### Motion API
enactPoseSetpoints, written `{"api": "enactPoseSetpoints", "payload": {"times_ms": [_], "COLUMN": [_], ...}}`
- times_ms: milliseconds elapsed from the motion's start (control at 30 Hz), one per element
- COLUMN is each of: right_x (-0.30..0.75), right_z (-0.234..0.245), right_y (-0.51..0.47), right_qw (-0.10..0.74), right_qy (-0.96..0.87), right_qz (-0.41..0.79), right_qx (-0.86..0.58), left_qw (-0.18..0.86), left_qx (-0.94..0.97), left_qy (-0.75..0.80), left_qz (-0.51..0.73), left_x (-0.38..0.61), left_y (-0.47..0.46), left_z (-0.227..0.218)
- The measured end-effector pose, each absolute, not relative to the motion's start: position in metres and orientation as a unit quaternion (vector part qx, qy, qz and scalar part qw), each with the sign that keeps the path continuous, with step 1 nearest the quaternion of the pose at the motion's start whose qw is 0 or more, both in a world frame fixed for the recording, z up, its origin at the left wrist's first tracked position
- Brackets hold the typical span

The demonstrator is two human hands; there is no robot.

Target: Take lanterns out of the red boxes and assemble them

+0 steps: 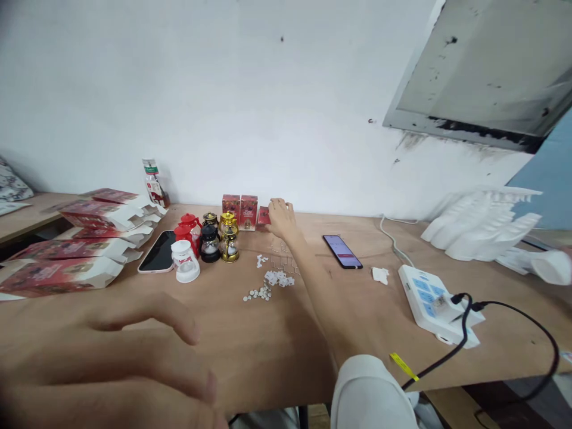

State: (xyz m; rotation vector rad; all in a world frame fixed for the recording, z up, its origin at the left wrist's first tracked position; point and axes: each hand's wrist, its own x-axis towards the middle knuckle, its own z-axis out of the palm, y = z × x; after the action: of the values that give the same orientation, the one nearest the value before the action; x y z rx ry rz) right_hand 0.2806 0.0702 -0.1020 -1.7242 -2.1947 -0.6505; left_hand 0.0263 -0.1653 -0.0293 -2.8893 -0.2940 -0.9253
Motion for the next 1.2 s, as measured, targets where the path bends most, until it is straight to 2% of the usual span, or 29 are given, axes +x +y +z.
{"api": "enactPoseSetpoints", "payload": {"times_ms": [100,200,300,400,500,600,767,1033,1200], "right_x": [0.274,0.266,0.261,0.257,0.252,0.242,0.222,0.216,0.220], "right_z": [-0.107,-0.108,-0.094,-0.069,-0.046,-0.035,-0.035,-0.038,-0.036], "right_y": [0.065,0.054,0.037,0.016,-0.005,-0.025,-0.048,-0.055,-0.059], "right_qw": [0.128,0.148,0.212,0.295,0.380,0.433,0.437,0.411,0.376], "right_qy": [-0.766,-0.744,-0.700,-0.657,-0.633,-0.657,-0.710,-0.728,-0.738], "right_qz": [-0.196,-0.191,-0.203,-0.210,-0.184,-0.138,-0.073,-0.081,-0.070], "right_qx": [-0.599,-0.622,-0.650,-0.661,-0.648,-0.601,-0.547,-0.542,-0.556], "left_qw": [0.037,0.045,0.065,0.149,0.221,0.238,0.239,0.119,0.134], "left_qx": [-0.950,-0.947,-0.941,-0.925,-0.910,-0.896,-0.860,-0.833,-0.836], "left_qy": [-0.052,-0.082,-0.119,-0.142,-0.197,-0.267,-0.342,-0.427,-0.430], "left_qz": [-0.307,-0.308,-0.309,-0.318,-0.291,-0.264,-0.294,-0.331,-0.313], "left_x": [0.037,0.042,0.042,0.037,0.033,0.035,0.052,0.070,0.070], "left_y": [-0.168,-0.167,-0.155,-0.131,-0.103,-0.079,-0.047,-0.026,-0.026], "left_z": [-0.008,-0.008,-0.012,-0.008,-0.005,-0.009,-0.031,-0.055,-0.055]}}
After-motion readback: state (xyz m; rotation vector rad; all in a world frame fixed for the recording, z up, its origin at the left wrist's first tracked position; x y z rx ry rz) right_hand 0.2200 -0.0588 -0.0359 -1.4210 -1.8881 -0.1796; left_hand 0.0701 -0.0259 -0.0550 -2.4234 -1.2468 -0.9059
